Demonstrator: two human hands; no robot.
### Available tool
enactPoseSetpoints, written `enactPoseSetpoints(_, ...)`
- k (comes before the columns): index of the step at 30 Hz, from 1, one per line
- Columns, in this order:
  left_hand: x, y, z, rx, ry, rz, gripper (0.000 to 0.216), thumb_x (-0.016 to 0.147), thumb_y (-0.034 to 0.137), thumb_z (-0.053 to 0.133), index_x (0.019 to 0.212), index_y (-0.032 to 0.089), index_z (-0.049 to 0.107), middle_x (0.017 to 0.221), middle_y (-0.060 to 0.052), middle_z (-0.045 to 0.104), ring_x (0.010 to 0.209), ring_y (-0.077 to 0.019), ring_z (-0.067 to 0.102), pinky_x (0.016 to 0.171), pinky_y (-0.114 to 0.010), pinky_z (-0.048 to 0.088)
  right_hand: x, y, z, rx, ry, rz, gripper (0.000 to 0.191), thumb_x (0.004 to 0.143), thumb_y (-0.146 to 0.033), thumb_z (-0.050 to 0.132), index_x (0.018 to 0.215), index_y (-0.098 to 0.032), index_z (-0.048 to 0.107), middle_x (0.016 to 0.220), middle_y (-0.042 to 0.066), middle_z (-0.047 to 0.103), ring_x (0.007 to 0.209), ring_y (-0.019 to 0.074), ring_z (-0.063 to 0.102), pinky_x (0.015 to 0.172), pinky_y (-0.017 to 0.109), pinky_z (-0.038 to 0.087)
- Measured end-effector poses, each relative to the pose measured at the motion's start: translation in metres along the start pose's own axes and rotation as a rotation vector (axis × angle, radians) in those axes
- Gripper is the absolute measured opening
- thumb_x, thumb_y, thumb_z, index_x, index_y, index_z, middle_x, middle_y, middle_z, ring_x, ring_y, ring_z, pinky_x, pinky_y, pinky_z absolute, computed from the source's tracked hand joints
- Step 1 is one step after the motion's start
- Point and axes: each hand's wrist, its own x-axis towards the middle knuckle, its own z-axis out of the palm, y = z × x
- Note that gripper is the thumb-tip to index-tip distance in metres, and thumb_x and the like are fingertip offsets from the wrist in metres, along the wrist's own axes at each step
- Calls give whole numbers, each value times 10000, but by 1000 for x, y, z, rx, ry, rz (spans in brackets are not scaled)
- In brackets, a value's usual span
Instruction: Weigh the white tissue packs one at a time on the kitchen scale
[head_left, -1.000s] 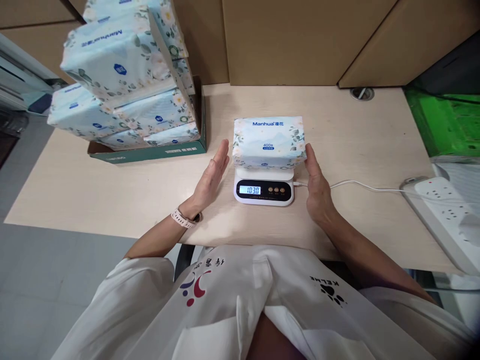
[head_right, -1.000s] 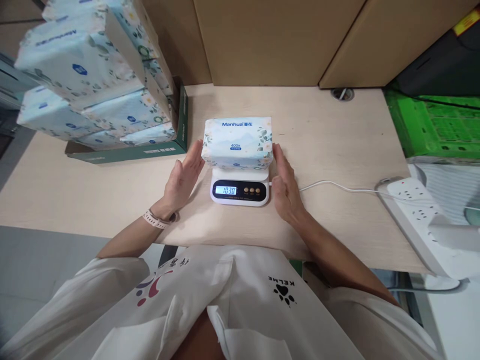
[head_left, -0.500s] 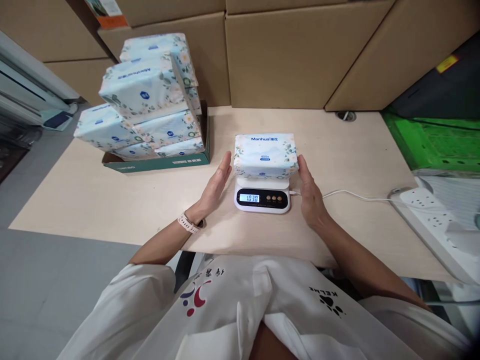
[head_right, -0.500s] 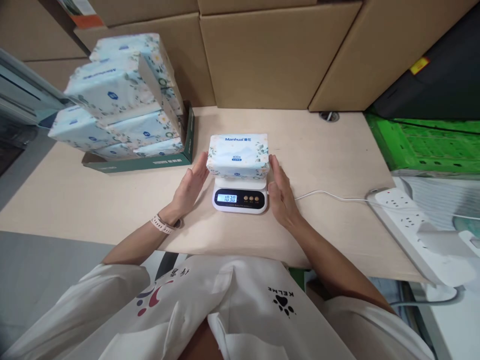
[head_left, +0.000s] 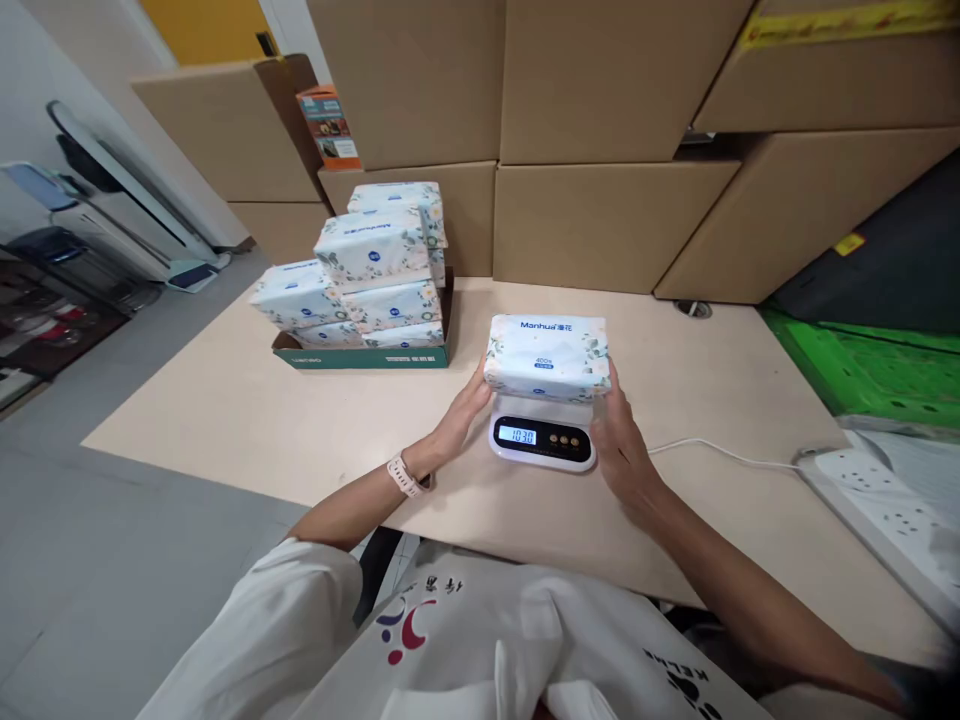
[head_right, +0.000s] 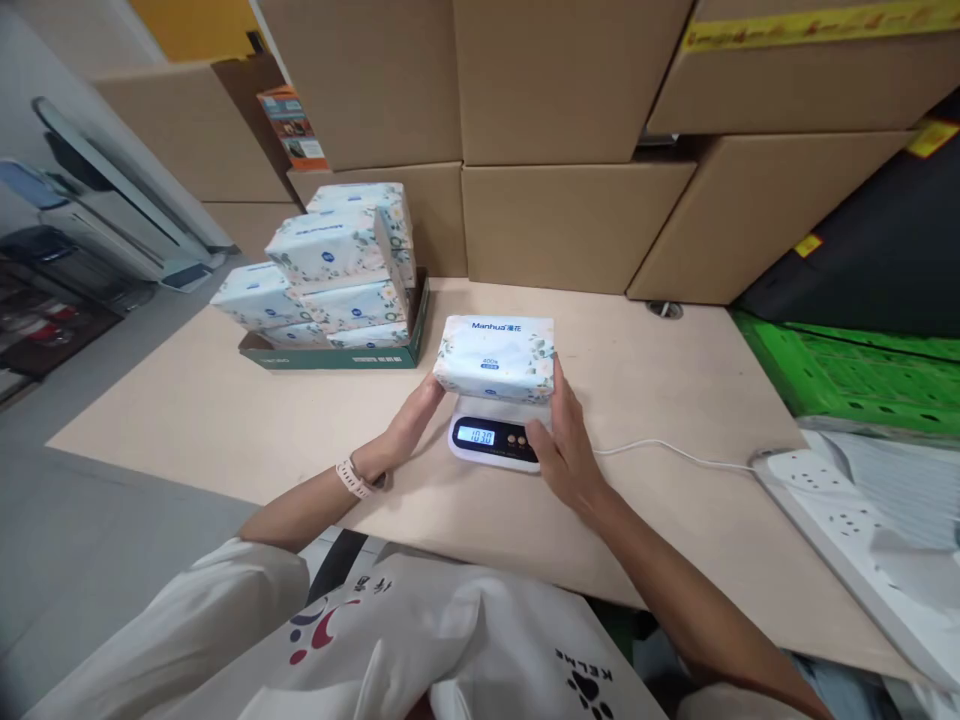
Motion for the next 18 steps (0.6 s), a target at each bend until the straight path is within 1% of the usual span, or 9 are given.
enactPoseSetpoints(3, -16, 21, 0, 28, 90, 91, 735, 998, 700, 587, 1630, 337, 495, 1778, -13, 383, 1717, -299, 204, 1427, -468, 170, -4, -21, 8, 70, -31, -129, 903, 1050, -642, 455, 1748, -414, -70, 1868, -10, 49, 1734, 349, 98, 1399, 657, 140)
enactPoseSetpoints(5, -29, 36, -3, 36, 221, 156, 693, 980, 683, 627, 1577, 340, 554, 1760, -18, 416, 1696, -310, 267, 1404, -455, 242, -6, -37, 15, 120, -107, -162, 913, 1058, -602, 472, 1743, -413, -102, 1869, -20, 1, 1739, 330, 69, 1409, 622, 143)
enactPoseSetpoints(7, -43, 52, -7, 43, 425, 174, 660, 947, 669, 679, 1506, 327, 607, 1688, -43, 510, 1637, -314, 384, 1343, -443, 357, -7, -53, 24, 165, -236, -142, 936, 1061, -589, 481, 1737, -405, -139, 1867, -17, -38, 1741, 320, 50, 1411, 612, 139)
enactPoseSetpoints(9, -56, 65, -17, 51, 646, 163, 600, 910, 653, 725, 1391, 301, 654, 1543, -65, 626, 1506, -300, 536, 1207, -410, 496, -5, -69, 36, 213, -385, -96, 962, 1059, -603, 483, 1734, -383, -167, 1859, -9, -87, 1741, 316, 15, 1410, 618, 112)
enactPoseSetpoints(11, -69, 72, -33, 71, 822, 157, 522, 896, 637, 742, 1262, 273, 663, 1386, -65, 681, 1347, -262, 631, 1049, -347, 561, 1, -83, 53, 251, -520, -59, 990, 1049, -634, 488, 1740, -349, -161, 1850, 0, -117, 1740, 306, -27, 1412, 610, 80)
enactPoseSetpoints(13, -81, 72, -54, 113, 964, 168, 502, 866, 635, 768, 1160, 249, 640, 1237, -53, 688, 1198, -223, 664, 924, -288, 558, 11, -93, 75, 275, -627, -44, 1020, 1035, -670, 491, 1750, -304, -138, 1848, 20, -106, 1740, 288, -41, 1417, 585, 62)
enactPoseSetpoints(15, -92, 64, -77, 166, 1092, 149, 516, 827, 620, 804, 1111, 234, 611, 1117, -31, 664, 1063, -187, 657, 840, -256, 530, 23, -100, 101, 275, -708, -38, 1080, 1007, -727, 500, 1759, -248, -109, 1849, 51, -83, 1740, 280, -44, 1423, 563, 46)
enactPoseSetpoints(17, -104, 52, -96, 217, 1180, 62, 535, 792, 576, 842, 1107, 226, 587, 1050, -15, 638, 970, -168, 638, 799, -255, 509, 33, -102, 125, 253, -783, 9, 1156, 966, -788, 516, 1765, -190, -68, 1848, 95, -60, 1739, 294, -37, 1425, 558, 35)
enactPoseSetpoints(18, -109, 46, -104, 235, 1193, -11, 551, 783, 557, 854, 1124, 224, 577, 1053, -18, 636, 961, -172, 638, 806, -269, 513, 37, -102, 135, 235, -815, 48, 1188, 944, -811, 532, 1768, -168, -33, 1847, 115, -46, 1738, 309, -28, 1425, 565, 41)
